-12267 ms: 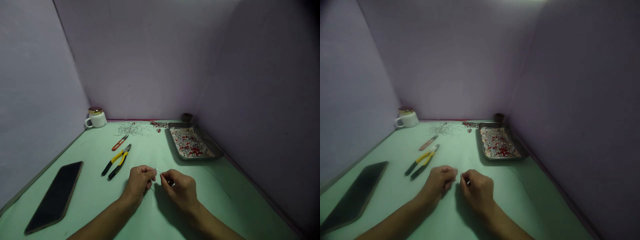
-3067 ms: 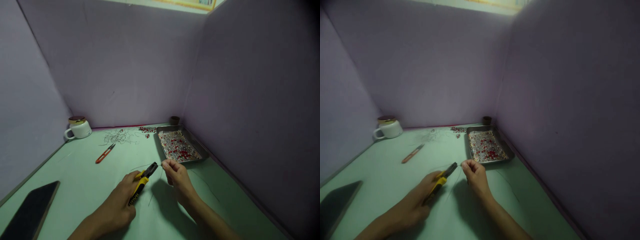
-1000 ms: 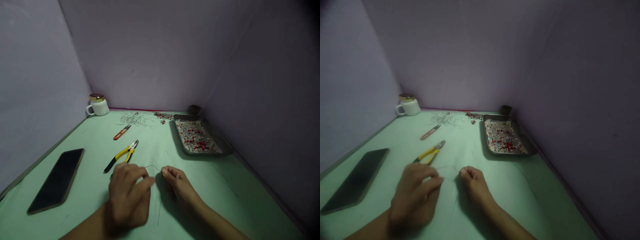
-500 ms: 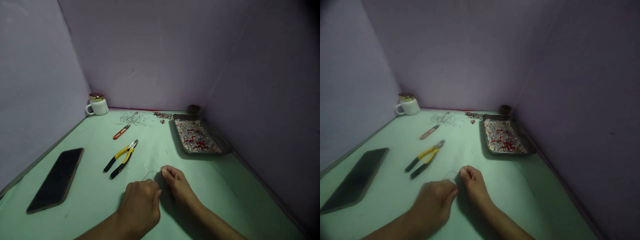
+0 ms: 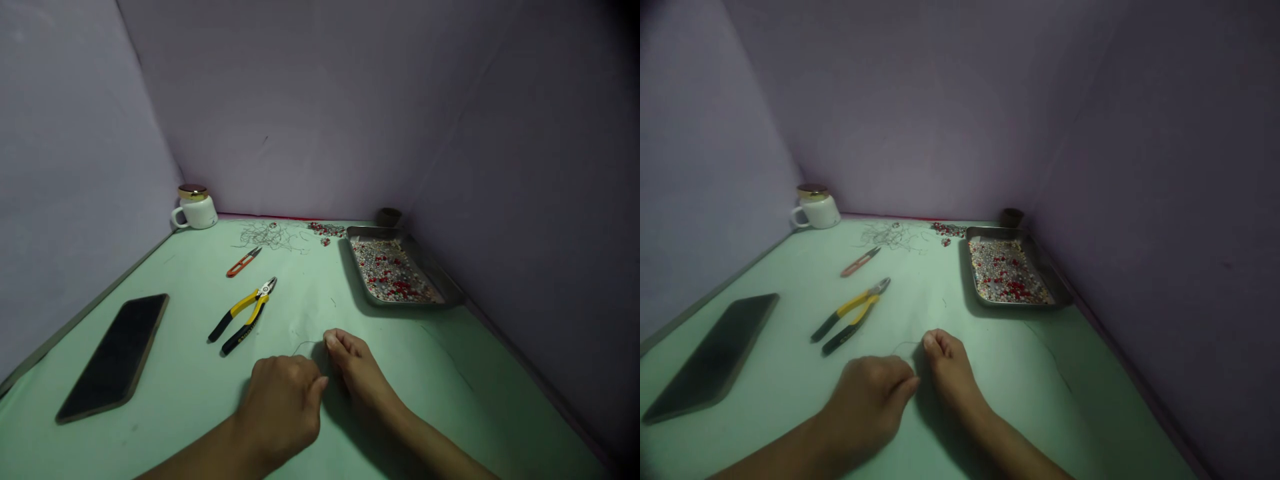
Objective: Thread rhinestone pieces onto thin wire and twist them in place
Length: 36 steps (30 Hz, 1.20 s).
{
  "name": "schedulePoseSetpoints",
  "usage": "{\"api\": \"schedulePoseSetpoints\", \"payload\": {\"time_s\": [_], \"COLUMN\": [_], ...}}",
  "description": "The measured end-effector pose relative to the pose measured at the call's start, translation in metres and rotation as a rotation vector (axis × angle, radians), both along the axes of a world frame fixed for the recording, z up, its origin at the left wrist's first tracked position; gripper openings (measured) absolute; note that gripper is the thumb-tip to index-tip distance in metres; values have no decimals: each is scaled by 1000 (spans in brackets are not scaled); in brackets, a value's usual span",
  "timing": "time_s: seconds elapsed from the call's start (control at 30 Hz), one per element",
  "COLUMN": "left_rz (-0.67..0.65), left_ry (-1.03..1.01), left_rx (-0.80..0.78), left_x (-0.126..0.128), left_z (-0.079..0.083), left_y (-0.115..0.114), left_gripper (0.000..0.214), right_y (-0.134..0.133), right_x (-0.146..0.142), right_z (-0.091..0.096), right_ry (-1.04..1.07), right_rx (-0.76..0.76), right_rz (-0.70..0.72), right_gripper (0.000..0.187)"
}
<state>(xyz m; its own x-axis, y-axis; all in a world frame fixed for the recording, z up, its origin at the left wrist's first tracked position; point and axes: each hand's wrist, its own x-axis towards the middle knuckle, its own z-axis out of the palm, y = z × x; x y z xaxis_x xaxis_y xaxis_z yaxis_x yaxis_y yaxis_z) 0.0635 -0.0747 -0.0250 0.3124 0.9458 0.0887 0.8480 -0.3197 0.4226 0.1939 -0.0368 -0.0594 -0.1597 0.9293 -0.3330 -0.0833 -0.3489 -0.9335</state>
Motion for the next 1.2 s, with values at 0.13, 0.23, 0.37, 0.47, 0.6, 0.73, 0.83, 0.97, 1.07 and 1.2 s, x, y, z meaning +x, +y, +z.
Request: {"api": "schedulePoseSetpoints", "payload": {"time_s": [0.13,0.23,0.37,0.47,0.6,0.73,0.83,0.97,1.07,1.2], "left_rz": [149,129,121,119,60,-9,-43,-70,-86,-92], "left_ry": [-194,-187,-189,-189,-163,-117,-106,-93,-51,-127], "left_rx": [126,46,-89,-117,-147,-100,-62,-17,48,158], "left_x": [-8,-12,-14,-17,-22,-25,-26,-27,-27,-32], "left_z": [3,5,7,10,14,15,14,12,11,11], "left_y": [8,15,20,21,23,24,24,24,24,30], "left_gripper": [13,18,18,20,19,19,20,19,21,23], "right_y": [0,-2,-3,-3,0,4,8,10,11,13], "right_x": [0,-1,-1,-1,1,4,6,9,9,10], "right_z": [5,9,11,13,17,19,19,19,16,15], "right_ry": [38,55,26,21,19,-21,-70,-51,-60,-42], "right_rx": [-41,-46,-24,-12,-38,-24,16,55,99,114], "right_rz": [28,67,81,99,172,204,243,310,308,187], "right_gripper": [31,31,28,26,25,22,21,22,24,26]}}
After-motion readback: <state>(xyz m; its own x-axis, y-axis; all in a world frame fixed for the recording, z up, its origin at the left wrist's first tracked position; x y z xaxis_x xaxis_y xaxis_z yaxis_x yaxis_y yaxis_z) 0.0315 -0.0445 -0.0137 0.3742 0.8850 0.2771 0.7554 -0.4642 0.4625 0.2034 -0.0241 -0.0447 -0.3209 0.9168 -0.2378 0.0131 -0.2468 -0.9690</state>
